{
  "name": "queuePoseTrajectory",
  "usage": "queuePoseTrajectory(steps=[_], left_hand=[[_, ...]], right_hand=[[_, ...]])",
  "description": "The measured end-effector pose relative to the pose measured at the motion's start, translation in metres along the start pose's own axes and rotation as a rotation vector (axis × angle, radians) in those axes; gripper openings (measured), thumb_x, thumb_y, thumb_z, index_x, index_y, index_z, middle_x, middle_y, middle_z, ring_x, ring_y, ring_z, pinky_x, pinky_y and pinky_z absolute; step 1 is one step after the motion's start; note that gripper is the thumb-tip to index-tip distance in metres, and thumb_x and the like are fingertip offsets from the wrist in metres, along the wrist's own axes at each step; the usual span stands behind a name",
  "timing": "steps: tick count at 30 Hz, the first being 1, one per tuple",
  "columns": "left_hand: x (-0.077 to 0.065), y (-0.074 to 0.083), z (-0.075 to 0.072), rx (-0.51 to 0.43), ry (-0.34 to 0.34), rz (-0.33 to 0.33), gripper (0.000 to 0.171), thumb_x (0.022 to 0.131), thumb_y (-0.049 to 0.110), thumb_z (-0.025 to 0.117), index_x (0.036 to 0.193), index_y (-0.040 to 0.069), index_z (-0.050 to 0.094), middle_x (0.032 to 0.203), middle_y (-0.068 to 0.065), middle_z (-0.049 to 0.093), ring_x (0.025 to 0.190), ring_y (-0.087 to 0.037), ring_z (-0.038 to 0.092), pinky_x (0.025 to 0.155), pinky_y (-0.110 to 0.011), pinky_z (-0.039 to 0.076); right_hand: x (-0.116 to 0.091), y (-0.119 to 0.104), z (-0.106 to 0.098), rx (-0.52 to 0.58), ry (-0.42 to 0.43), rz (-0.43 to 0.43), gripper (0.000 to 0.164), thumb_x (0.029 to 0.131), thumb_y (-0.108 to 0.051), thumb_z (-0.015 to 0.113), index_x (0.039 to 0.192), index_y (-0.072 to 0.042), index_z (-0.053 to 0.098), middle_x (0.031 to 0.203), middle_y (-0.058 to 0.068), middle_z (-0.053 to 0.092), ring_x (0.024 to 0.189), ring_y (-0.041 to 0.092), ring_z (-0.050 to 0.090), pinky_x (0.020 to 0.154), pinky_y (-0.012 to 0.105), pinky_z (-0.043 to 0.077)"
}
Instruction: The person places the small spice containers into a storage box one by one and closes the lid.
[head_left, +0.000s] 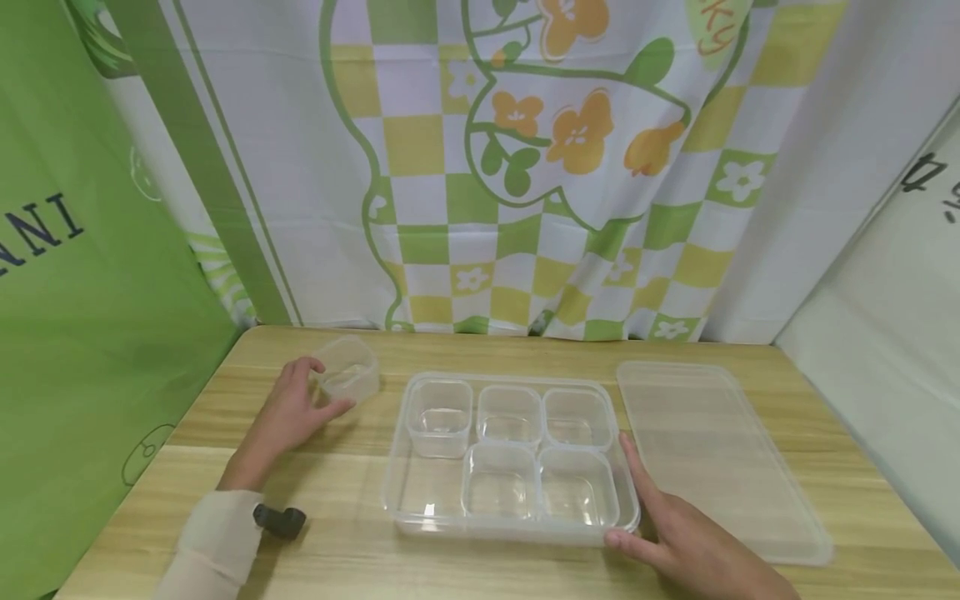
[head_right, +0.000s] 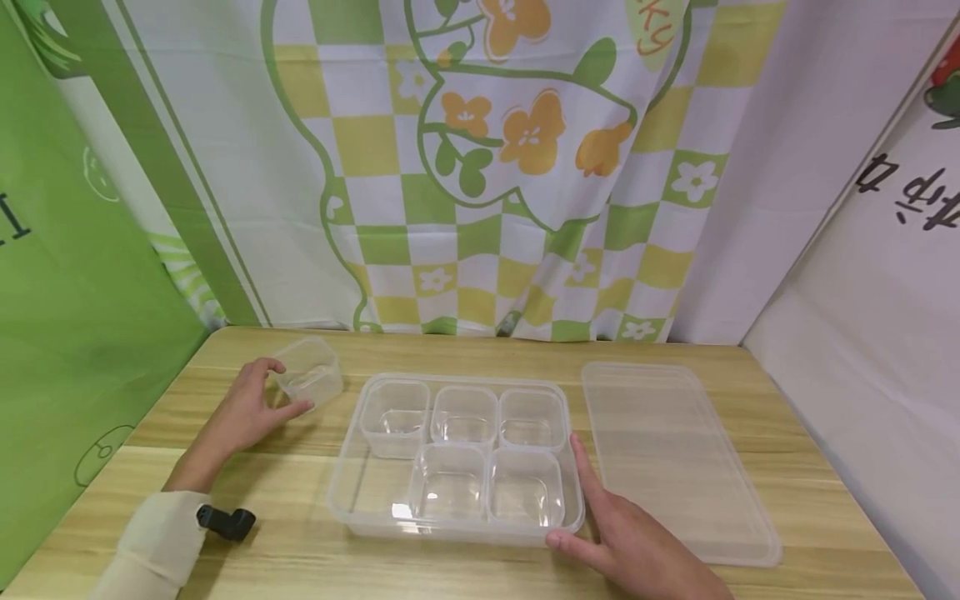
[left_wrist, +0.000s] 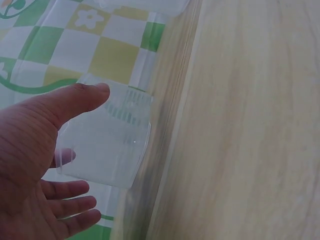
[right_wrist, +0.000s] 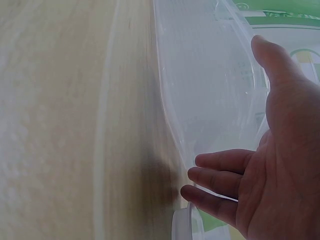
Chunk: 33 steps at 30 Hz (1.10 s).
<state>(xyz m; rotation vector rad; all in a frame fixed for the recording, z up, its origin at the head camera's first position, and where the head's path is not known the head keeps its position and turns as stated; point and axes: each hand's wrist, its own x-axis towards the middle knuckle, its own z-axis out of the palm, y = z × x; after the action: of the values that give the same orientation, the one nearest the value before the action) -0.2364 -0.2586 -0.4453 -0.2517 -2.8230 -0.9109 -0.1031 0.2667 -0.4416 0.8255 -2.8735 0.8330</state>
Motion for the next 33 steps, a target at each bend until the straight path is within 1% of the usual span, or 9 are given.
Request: queuePoseTrajectory(steps=[4, 7, 11, 14, 18, 24, 29, 33], left_hand=[[-0.002, -0.001, -0.002, -0.003, -0.019, 0.007, 0.073, 0.091, 0.04, 0.079, 0.132, -0.008, 0.043, 0.135, -0.034, 0.045, 0.119, -0.05, 0.051, 0.1, -0.066, 0.043], [-0.003, -0.002, -0.004, -0.008, -0.026, 0.022, 0.068, 0.093, 0.036, 0.077, 0.133, -0.008, 0.044, 0.137, -0.034, 0.046, 0.122, -0.051, 0.05, 0.1, -0.065, 0.043], [-0.003, -0.003, -0.006, -0.015, -0.015, 0.043, 0.059, 0.095, 0.03, 0.075, 0.131, -0.007, 0.047, 0.137, -0.034, 0.048, 0.122, -0.052, 0.051, 0.098, -0.065, 0.044], [-0.004, -0.005, -0.007, -0.012, -0.004, 0.048, 0.055, 0.096, 0.029, 0.074, 0.13, -0.007, 0.049, 0.137, -0.033, 0.05, 0.121, -0.05, 0.054, 0.097, -0.065, 0.045], [-0.004, -0.005, -0.008, -0.015, 0.0, 0.04, 0.055, 0.096, 0.03, 0.074, 0.129, -0.006, 0.051, 0.136, -0.031, 0.052, 0.12, -0.049, 0.055, 0.096, -0.064, 0.046], [-0.004, -0.002, -0.011, -0.032, 0.014, 0.023, 0.055, 0.096, 0.034, 0.075, 0.128, -0.005, 0.052, 0.137, -0.03, 0.052, 0.121, -0.049, 0.055, 0.094, -0.062, 0.048], [-0.003, 0.001, -0.014, -0.049, 0.03, 0.027, 0.055, 0.095, 0.033, 0.075, 0.127, -0.005, 0.052, 0.136, -0.029, 0.052, 0.121, -0.048, 0.055, 0.093, -0.06, 0.05], [-0.004, 0.001, -0.015, -0.057, 0.039, 0.033, 0.054, 0.095, 0.031, 0.076, 0.127, -0.005, 0.052, 0.136, -0.028, 0.053, 0.122, -0.047, 0.055, 0.093, -0.059, 0.051]], right_hand=[[0.0, 0.0, 0.0, 0.0, 0.001, -0.003, 0.112, 0.094, -0.037, 0.076, 0.165, -0.013, -0.008, 0.136, 0.021, 0.061, 0.118, 0.023, 0.063, 0.099, 0.048, 0.052], [-0.001, 0.0, 0.0, -0.003, -0.001, 0.0, 0.112, 0.094, -0.038, 0.076, 0.165, -0.013, -0.008, 0.135, 0.02, 0.062, 0.117, 0.023, 0.063, 0.098, 0.049, 0.052], [-0.001, 0.0, 0.0, -0.005, -0.002, 0.002, 0.112, 0.094, -0.038, 0.076, 0.165, -0.013, -0.008, 0.134, 0.021, 0.063, 0.117, 0.024, 0.063, 0.098, 0.05, 0.052], [-0.001, 0.0, 0.0, -0.005, 0.0, -0.002, 0.112, 0.094, -0.037, 0.076, 0.165, -0.013, -0.008, 0.133, 0.021, 0.064, 0.116, 0.024, 0.064, 0.098, 0.05, 0.052], [-0.001, 0.0, 0.0, -0.011, 0.006, -0.008, 0.112, 0.094, -0.037, 0.076, 0.165, -0.012, -0.007, 0.132, 0.021, 0.064, 0.116, 0.024, 0.064, 0.098, 0.05, 0.052], [-0.001, -0.001, 0.0, -0.017, 0.006, 0.002, 0.112, 0.095, -0.038, 0.076, 0.165, -0.013, -0.007, 0.137, 0.023, 0.06, 0.119, 0.028, 0.062, 0.099, 0.05, 0.051], [-0.001, -0.002, -0.001, -0.025, 0.01, 0.002, 0.112, 0.095, -0.039, 0.076, 0.165, -0.013, -0.007, 0.14, 0.024, 0.058, 0.119, 0.028, 0.062, 0.099, 0.05, 0.051], [-0.001, -0.002, -0.001, -0.025, 0.014, -0.006, 0.112, 0.094, -0.038, 0.076, 0.165, -0.012, -0.007, 0.136, 0.024, 0.061, 0.117, 0.026, 0.064, 0.097, 0.049, 0.052]])
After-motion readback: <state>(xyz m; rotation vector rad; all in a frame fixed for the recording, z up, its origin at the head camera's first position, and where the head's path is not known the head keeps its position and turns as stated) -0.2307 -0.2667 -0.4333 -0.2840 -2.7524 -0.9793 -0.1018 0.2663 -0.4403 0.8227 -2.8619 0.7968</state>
